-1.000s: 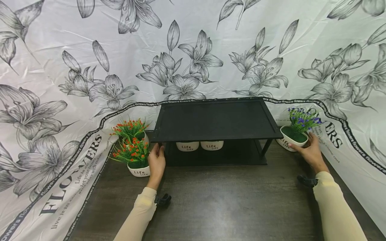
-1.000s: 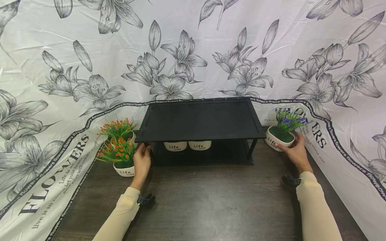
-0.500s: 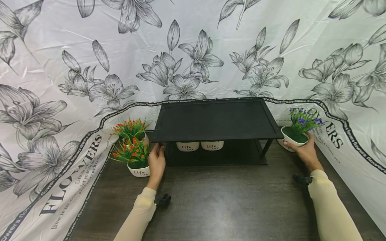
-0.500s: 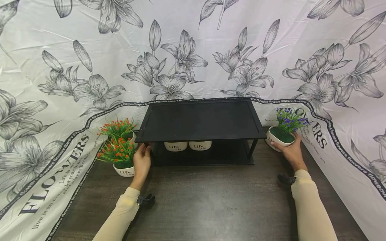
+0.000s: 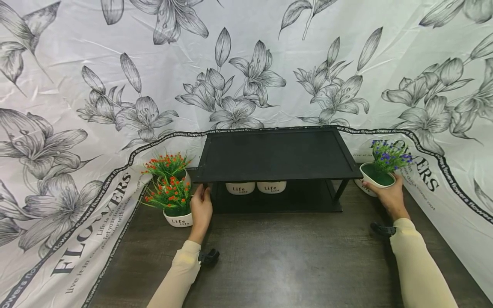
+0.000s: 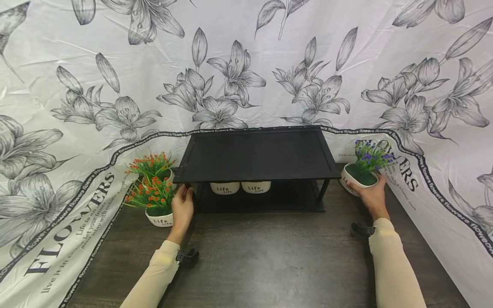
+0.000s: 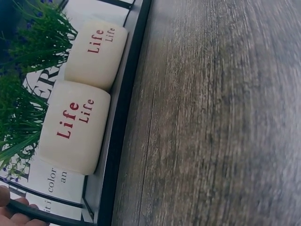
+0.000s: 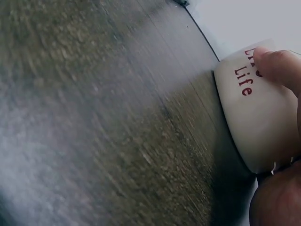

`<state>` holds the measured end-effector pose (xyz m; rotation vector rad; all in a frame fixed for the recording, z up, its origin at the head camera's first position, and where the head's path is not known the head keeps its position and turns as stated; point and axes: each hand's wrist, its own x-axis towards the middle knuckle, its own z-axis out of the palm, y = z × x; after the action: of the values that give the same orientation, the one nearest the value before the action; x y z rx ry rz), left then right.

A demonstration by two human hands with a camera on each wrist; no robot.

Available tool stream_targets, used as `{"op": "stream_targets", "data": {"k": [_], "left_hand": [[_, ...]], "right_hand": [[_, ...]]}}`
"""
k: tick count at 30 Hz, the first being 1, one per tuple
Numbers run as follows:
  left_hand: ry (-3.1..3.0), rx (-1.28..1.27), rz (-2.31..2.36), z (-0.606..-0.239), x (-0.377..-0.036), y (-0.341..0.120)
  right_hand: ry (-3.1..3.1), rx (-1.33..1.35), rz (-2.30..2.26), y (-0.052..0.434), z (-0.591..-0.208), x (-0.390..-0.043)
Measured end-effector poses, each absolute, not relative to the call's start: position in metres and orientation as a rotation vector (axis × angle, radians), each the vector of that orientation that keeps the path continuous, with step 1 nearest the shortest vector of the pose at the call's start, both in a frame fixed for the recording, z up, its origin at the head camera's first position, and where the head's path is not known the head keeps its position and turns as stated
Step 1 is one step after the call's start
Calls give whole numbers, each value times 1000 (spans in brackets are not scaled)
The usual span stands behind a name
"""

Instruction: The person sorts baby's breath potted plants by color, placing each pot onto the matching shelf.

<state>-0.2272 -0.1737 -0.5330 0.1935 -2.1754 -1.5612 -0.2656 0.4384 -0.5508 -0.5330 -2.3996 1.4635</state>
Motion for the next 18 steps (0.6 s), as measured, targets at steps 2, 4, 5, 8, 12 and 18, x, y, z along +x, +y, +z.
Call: {"op": "stream_targets", "data": {"k": [2,4,5,8,12,18], "left_hand": [[-2182,196,-1567,-532,-227,-174],[-2189,196,-1570,-531,-226,-175],[-2192,194,-1571,-531,-226,-175],[-2194,188,-1566,-530,-226,-175],[-2197,180,-1550,-530,-227,-176],[-2210,173,-1553,-531,-226,-176]], "right_hand": [[-2405,-546,1463,438,-550,-265],[-2420,-546,1457,439,-550,-265],[-2428,-543,1453,439,-550,-265],[-2437,-534,1450,440,-549,-265],[-2450,-542,1435,440,-547,-264],[-2448,-540,1427,441,-546,-260]]}}
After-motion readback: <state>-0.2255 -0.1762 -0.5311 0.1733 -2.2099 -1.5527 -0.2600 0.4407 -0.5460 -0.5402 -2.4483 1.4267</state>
